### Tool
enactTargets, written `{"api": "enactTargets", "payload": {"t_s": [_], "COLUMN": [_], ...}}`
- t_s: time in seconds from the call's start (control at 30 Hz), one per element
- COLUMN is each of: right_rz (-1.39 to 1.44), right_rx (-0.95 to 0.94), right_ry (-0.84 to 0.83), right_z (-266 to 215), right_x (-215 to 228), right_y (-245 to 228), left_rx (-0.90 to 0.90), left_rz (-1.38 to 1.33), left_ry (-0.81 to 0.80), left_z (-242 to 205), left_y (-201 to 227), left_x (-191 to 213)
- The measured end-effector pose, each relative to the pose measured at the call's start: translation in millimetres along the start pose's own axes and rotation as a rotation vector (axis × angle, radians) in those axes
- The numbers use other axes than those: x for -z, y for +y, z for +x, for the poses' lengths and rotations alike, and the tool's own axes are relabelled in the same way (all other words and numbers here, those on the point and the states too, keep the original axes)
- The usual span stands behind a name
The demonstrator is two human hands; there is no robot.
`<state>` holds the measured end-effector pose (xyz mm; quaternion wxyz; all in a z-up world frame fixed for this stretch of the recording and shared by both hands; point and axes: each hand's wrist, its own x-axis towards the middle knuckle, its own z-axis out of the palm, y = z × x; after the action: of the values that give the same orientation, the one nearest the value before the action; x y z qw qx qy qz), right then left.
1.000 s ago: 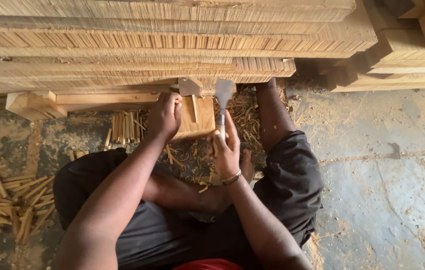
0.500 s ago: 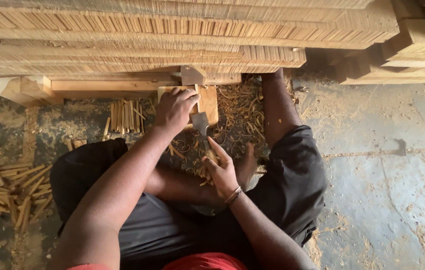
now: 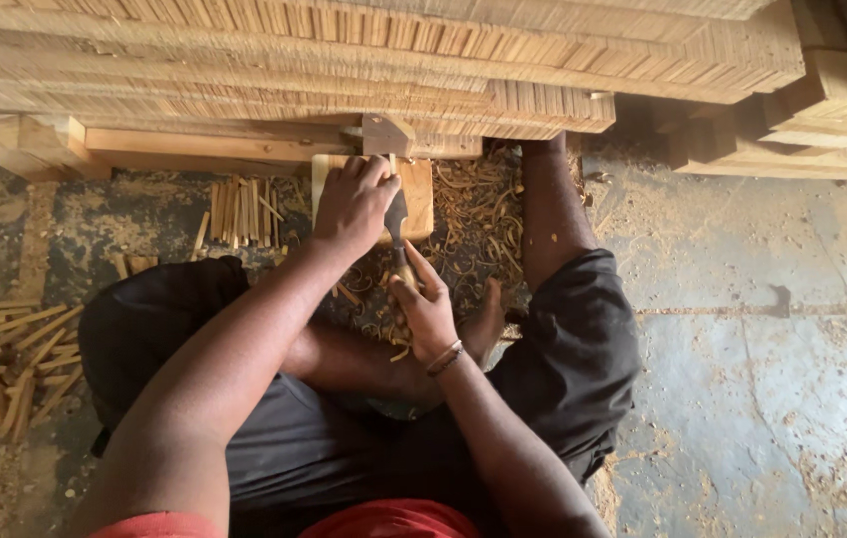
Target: The person uses a chisel to shape and carve small wooden pegs against a wooden block while sitting on the floor.
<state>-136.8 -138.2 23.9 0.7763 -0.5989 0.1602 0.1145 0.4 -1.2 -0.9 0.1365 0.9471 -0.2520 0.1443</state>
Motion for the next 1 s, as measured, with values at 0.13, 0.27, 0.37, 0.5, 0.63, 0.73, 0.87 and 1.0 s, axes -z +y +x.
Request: {"api": "enactTargets", "payload": {"t_s": [0.13, 0.27, 0.37, 0.5, 0.63, 0.73, 0.87, 1.0], "right_rz": [-0.011, 0.044, 0.055, 0.051, 0.089, 0.161, 0.216, 0.251], "right_rx": [-0.058, 0.052, 0.058, 0.088, 0.263, 0.199, 0.111, 0.129], "right_ry": [0.069, 0.026, 0.035, 0.089, 0.157, 0.229, 0.287, 0.274], "right_z": [35, 51, 48, 32, 9, 0, -3, -2], "right_x": [1, -2, -4, 0, 11, 19, 20, 21], "right_y": [-4, -7, -10, -26, -39, -43, -39, -34], "left_rx": [0.04, 0.057, 0.025, 0.119, 0.139, 0.064, -0.035, 0.0], "left_rz": [0.012, 0.001, -0.041, -0.247, -0.28, -0.09, -0.265, -0.399], "left_ry": [0.053, 0.031, 0.118, 0.265, 0.178, 0.126, -0.022, -0.155], "left_z": [5, 7, 4, 5, 3, 9, 14, 6], "left_y": [-4, -7, -5, -9, -15, -2, 20, 23], "left_x": [1, 9, 10, 11, 12, 2, -7, 0]}}
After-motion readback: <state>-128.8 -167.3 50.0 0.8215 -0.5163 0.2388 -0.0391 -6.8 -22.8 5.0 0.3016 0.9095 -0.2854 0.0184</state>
